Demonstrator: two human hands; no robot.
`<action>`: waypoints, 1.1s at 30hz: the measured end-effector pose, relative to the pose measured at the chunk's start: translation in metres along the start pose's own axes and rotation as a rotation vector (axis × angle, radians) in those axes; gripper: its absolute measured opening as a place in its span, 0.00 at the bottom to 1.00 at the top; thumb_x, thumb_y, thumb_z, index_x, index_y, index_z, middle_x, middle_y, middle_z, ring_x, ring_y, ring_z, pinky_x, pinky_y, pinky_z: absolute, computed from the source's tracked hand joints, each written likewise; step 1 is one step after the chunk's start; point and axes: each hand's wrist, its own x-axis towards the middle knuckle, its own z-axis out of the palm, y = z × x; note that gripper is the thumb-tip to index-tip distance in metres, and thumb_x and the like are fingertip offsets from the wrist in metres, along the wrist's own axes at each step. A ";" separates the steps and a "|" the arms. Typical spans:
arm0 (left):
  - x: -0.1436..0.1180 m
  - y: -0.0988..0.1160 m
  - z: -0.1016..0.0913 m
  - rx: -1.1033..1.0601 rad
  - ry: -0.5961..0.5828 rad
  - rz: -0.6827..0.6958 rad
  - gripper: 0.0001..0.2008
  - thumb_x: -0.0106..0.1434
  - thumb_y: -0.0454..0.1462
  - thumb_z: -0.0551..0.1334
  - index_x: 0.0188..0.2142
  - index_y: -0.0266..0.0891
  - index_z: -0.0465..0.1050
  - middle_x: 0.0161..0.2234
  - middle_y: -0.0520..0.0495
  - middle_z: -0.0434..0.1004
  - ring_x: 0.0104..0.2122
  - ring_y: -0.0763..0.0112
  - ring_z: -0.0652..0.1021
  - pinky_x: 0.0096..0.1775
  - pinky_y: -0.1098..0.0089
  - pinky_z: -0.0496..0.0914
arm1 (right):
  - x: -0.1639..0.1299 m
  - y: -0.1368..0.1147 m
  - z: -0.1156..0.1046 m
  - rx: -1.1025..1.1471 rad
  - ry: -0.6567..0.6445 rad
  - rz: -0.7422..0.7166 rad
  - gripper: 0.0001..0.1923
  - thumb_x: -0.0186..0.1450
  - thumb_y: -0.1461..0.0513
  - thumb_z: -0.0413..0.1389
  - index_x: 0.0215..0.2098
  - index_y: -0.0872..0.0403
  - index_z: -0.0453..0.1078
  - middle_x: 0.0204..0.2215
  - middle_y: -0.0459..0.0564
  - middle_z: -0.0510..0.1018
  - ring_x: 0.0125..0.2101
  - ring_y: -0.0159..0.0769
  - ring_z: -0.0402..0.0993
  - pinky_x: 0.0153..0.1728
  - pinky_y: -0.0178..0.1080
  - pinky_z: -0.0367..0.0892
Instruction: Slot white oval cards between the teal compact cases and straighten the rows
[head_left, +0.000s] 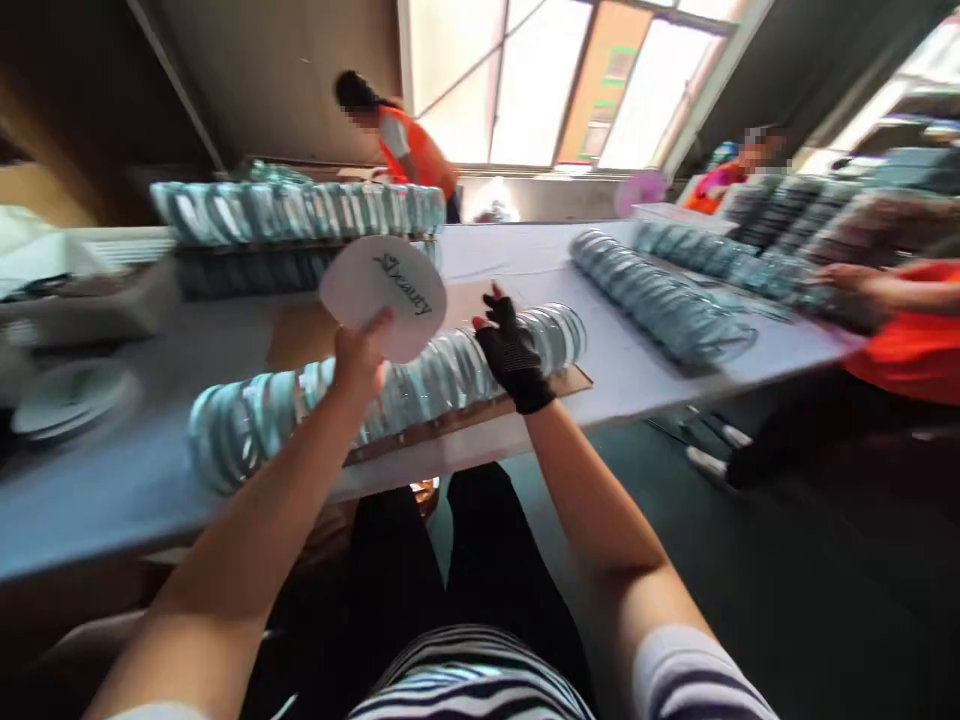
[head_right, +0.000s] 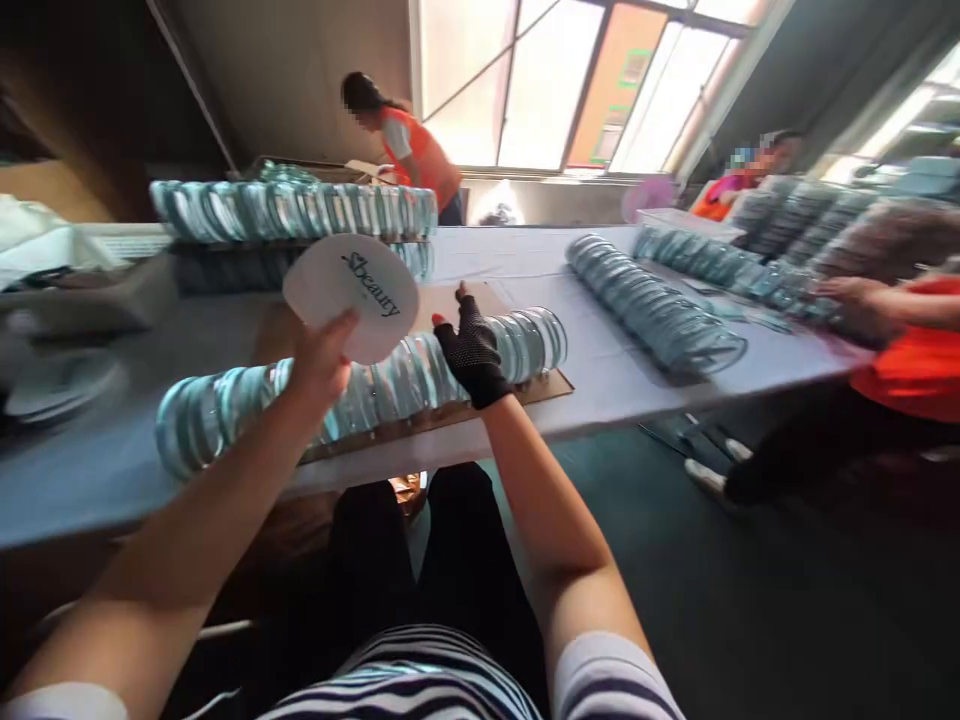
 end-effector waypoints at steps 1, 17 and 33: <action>-0.002 0.005 -0.008 -0.005 0.022 0.007 0.26 0.42 0.39 0.77 0.42 0.38 0.76 0.39 0.49 0.81 0.45 0.62 0.78 0.52 0.60 0.72 | 0.007 0.004 0.002 -0.047 -0.004 -0.047 0.26 0.66 0.59 0.52 0.61 0.53 0.60 0.59 0.56 0.70 0.54 0.42 0.71 0.56 0.46 0.66; -0.017 0.008 -0.021 0.019 -0.054 -0.057 0.28 0.40 0.43 0.76 0.41 0.37 0.78 0.38 0.44 0.82 0.41 0.57 0.81 0.43 0.62 0.77 | -0.018 -0.039 0.021 -0.135 0.216 -0.033 0.20 0.66 0.59 0.43 0.51 0.57 0.67 0.43 0.57 0.78 0.43 0.40 0.76 0.43 0.43 0.74; 0.028 0.008 -0.051 -0.168 0.182 -0.117 0.26 0.49 0.29 0.71 0.48 0.42 0.74 0.46 0.47 0.80 0.51 0.64 0.77 0.56 0.61 0.70 | -0.138 -0.066 0.023 -0.853 -0.399 -0.051 0.20 0.69 0.59 0.47 0.57 0.47 0.68 0.34 0.49 0.82 0.32 0.36 0.79 0.33 0.32 0.66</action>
